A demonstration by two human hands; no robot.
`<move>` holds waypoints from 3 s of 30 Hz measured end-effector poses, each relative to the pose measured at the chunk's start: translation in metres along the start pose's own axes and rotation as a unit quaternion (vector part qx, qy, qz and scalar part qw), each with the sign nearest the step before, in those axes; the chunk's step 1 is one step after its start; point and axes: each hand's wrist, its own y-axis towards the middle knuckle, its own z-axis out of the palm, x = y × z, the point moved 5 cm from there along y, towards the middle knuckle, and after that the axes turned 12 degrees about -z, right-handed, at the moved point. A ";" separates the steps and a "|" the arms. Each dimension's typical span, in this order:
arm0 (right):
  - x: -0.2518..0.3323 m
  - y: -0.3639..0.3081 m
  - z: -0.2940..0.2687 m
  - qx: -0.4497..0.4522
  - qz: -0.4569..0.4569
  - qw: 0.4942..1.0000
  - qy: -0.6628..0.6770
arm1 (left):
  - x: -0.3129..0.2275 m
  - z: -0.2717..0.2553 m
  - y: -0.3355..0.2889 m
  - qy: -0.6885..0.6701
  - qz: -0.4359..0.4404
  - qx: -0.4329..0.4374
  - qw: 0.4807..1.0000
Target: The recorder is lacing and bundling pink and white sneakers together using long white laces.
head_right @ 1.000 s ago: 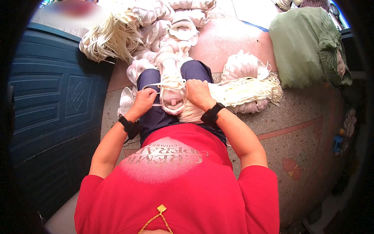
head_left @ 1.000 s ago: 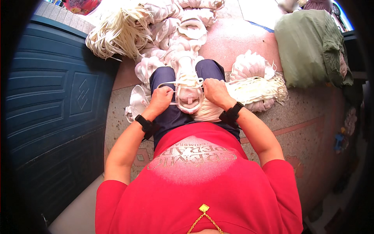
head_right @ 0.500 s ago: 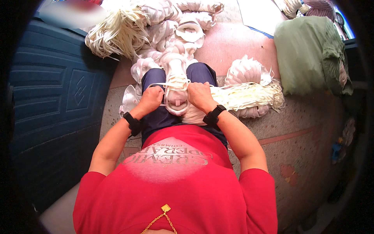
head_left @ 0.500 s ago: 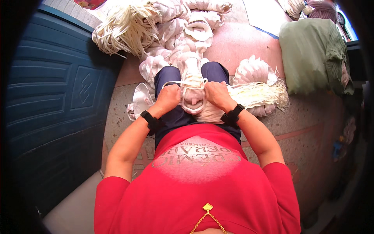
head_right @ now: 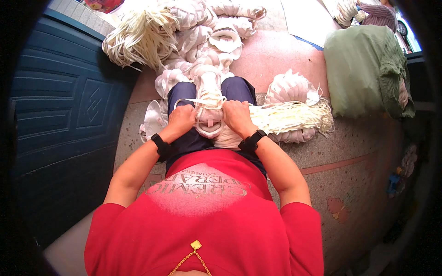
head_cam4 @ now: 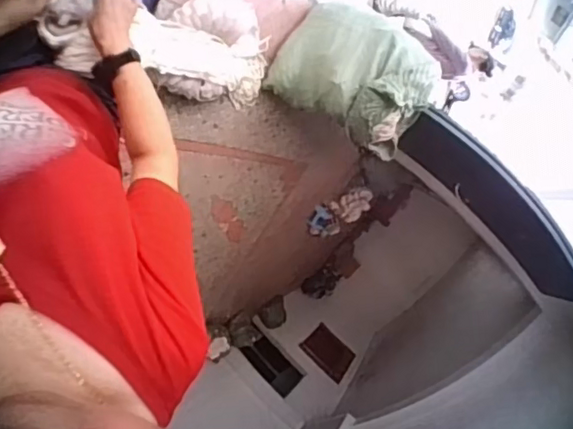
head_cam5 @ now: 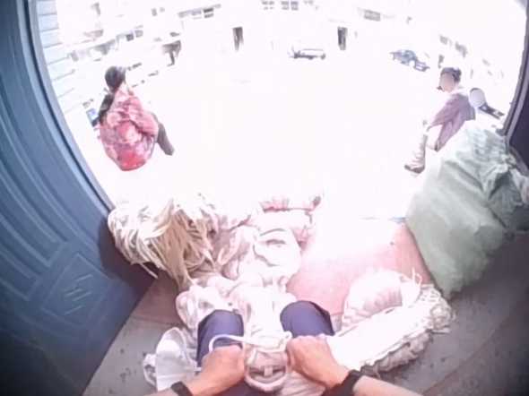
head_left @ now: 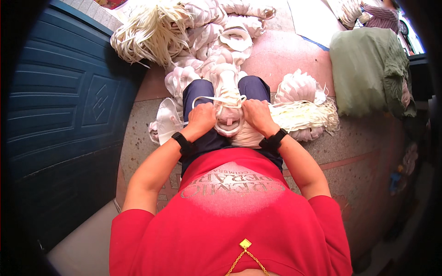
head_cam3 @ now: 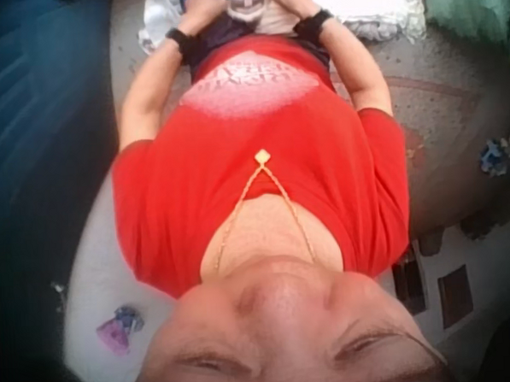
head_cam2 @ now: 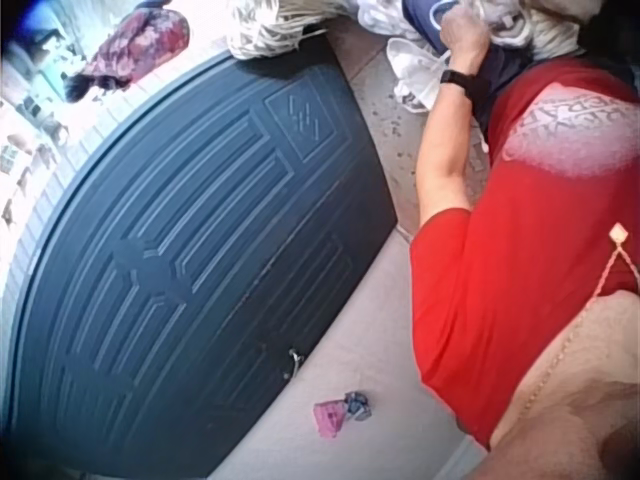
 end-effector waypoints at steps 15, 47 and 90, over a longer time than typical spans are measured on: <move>0.013 -0.007 -0.011 -0.082 0.002 0.996 0.040 | -0.015 -0.009 -0.015 0.158 0.121 -0.119 0.973; -0.029 0.020 -0.066 -0.035 0.028 0.980 0.196 | 0.127 -0.047 0.077 -0.143 -0.099 -0.076 0.982; 0.061 0.052 -0.028 0.063 0.219 0.736 0.637 | 0.098 -0.093 0.027 -0.396 -0.014 0.002 0.918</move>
